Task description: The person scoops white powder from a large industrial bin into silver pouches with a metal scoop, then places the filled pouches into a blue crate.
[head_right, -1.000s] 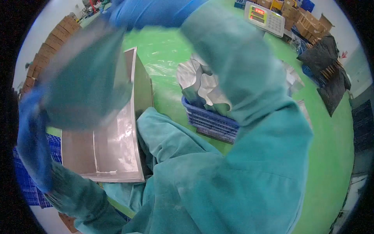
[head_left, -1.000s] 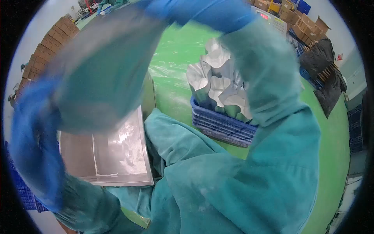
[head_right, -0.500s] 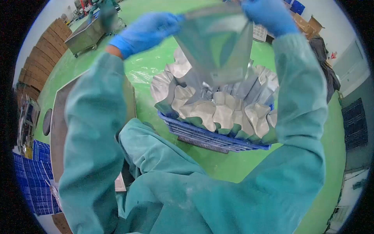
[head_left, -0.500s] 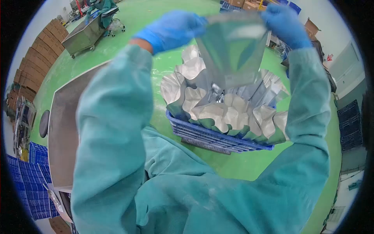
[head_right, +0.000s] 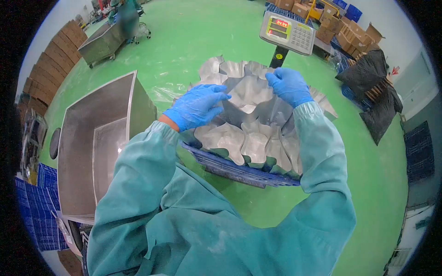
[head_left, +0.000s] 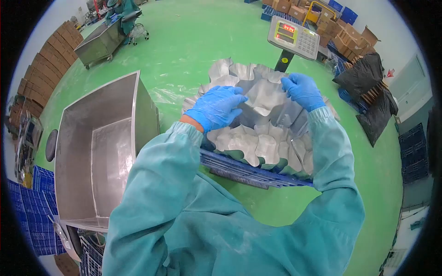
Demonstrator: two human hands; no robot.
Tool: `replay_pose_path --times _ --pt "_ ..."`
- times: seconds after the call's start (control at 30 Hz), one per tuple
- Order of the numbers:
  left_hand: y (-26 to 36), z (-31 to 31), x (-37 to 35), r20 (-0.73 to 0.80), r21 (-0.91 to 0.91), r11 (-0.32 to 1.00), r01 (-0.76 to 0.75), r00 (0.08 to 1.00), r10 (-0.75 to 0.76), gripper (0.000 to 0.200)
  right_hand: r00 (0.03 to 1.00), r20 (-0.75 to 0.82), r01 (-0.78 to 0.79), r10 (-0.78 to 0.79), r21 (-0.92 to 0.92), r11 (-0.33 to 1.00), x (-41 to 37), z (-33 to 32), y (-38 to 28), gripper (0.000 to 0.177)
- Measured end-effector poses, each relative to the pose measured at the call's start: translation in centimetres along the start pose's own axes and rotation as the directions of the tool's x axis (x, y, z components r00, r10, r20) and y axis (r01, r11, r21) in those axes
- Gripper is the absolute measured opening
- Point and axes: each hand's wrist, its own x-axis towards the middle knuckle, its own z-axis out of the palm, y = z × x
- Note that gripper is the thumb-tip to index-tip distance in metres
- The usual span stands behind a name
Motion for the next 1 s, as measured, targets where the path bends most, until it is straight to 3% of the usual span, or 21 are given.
replay_pose_path --times 0.07,0.13,0.27,0.33,0.4,0.43,0.47,0.5,0.53,0.6,0.63,0.7,0.73,0.77,0.8,0.83,0.87,0.9,0.93,0.97,1.0 --pt "0.3 -1.3 -0.5 -0.125 -0.157 0.988 -0.008 0.992 -0.012 0.037 0.998 -0.047 0.043 -0.04 0.059 0.997 -0.3 -0.7 -1.7 0.033" --pt "0.9 -2.7 -1.2 -0.132 -0.175 0.984 0.002 0.991 -0.026 0.038 0.985 -0.115 0.144 -0.126 0.167 0.975 -0.8 -1.3 -3.5 0.032" --pt "1.6 -4.6 -3.8 -0.225 -0.283 0.959 -0.03 0.974 -0.036 0.041 0.986 -0.092 0.162 -0.141 0.28 0.946 -1.6 -1.1 -7.8 0.025" --pt "1.7 -4.6 -5.4 -0.27 -0.357 0.934 -0.011 0.959 -0.092 0.041 0.903 -0.26 0.427 -0.342 0.458 0.779 -2.9 1.6 -11.1 0.027" --pt "2.0 -5.1 -6.7 -0.305 -0.429 0.903 0.001 0.941 -0.146 0.04 0.875 -0.239 0.465 -0.42 0.656 0.595 -5.1 5.0 -15.8 0.035" --pt "2.2 -5.6 -7.5 -0.079 -0.325 0.928 0.181 0.973 -0.217 0.044 0.821 -0.257 0.554 -0.509 0.575 0.602 -5.7 7.8 -17.4 0.039" --pt "2.4 -5.9 -8.5 0.139 -0.176 0.925 0.336 0.939 -0.314 0.048 0.638 -0.361 0.753 -0.68 0.477 0.453 -6.2 10.4 -19.6 0.041" --pt "2.2 -6.3 -10.0 0.13 -0.167 0.926 0.338 0.939 -0.319 0.048 0.55 -0.238 0.807 -0.801 0.397 0.437 -7.3 12.8 -21.5 0.04" --pt "1.6 -6.7 -11.9 -0.021 -0.207 0.959 0.195 0.979 -0.204 0.042 0.449 -0.096 0.859 -0.889 0.321 0.399 -8.2 15.0 -23.1 0.039" --pt "-1.3 -6.7 -17.4 -0.029 -0.1 0.985 0.142 0.989 -0.146 0.039 0.428 0.268 0.791 -0.863 0.35 0.501 -8.8 18.8 -25.3 0.036" --pt "-3.2 -6.3 -20.8 0.109 0.028 0.974 0.224 0.968 -0.226 0.042 0.415 0.268 0.795 -0.869 0.357 0.49 -8.6 21.2 -26.0 0.036" --pt "0.4 -14.2 -25.9 0.068 -0.399 0.748 0.531 0.831 -0.553 0.036 0.457 0.079 0.807 -0.886 0.382 0.45 -8.1 25.9 -27.3 0.035" --pt "0.2 -15.3 -29.2 -0.135 -0.46 0.692 0.556 0.727 -0.674 0.036 0.452 0.082 0.806 -0.888 0.39 0.446 -8.3 27.4 -28.4 0.035" --pt "-0.4 -16.0 -32.8 -0.318 -0.529 0.638 0.56 0.566 -0.761 0.035 0.496 0.168 0.761 -0.852 0.387 0.52 -8.6 28.8 -29.4 0.036" --pt "-0.8 -16.5 -36.3 -0.391 -0.476 0.61 0.633 0.469 -0.792 0.035 0.534 0.256 0.713 -0.806 0.376 0.592 -9.1 30.2 -30.5 0.037" --pt "-1.0 -16.7 -39.1 -0.467 -0.426 0.57 0.702 0.369 -0.804 0.036 0.551 0.043 0.727 -0.834 0.466 0.504 -10.8 32.3 -32.4 0.036" --pt "-0.7 -16.1 -41.0 -0.464 -0.43 0.56 0.709 0.358 -0.81 0.036 0.557 -0.169 0.745 -0.813 0.535 0.399 -13.1 34.1 -34.3 0.034" --pt "-0.4 -14.9 -42.8 -0.23 -0.181 0.371 0.911 0.327 -0.917 0.037 0.511 -0.133 0.713 -0.849 0.617 0.333 -15.4 34.1 -36.8 0.035" --pt "-0.5 -13.8 -44.3 -0.01 0.133 0.189 0.973 0.192 -0.981 0.039 0.455 -0.099 0.668 -0.885 0.696 0.265 -17.9 34.3 -39.1 0.036" --pt "-0.9 -12.7 -45.8 -0.008 0.123 0.164 0.979 0.166 -0.986 0.039 0.304 -0.092 0.712 -0.948 0.683 0.162 -21.7 36.8 -40.3 0.038" --pt "-1.5 -11.4 -47.4 -0.037 0.071 0.203 0.977 0.206 -0.978 0.04 0.144 -0.084 0.735 -0.986 0.676 0.049 -25.0 38.9 -41.2 0.04"
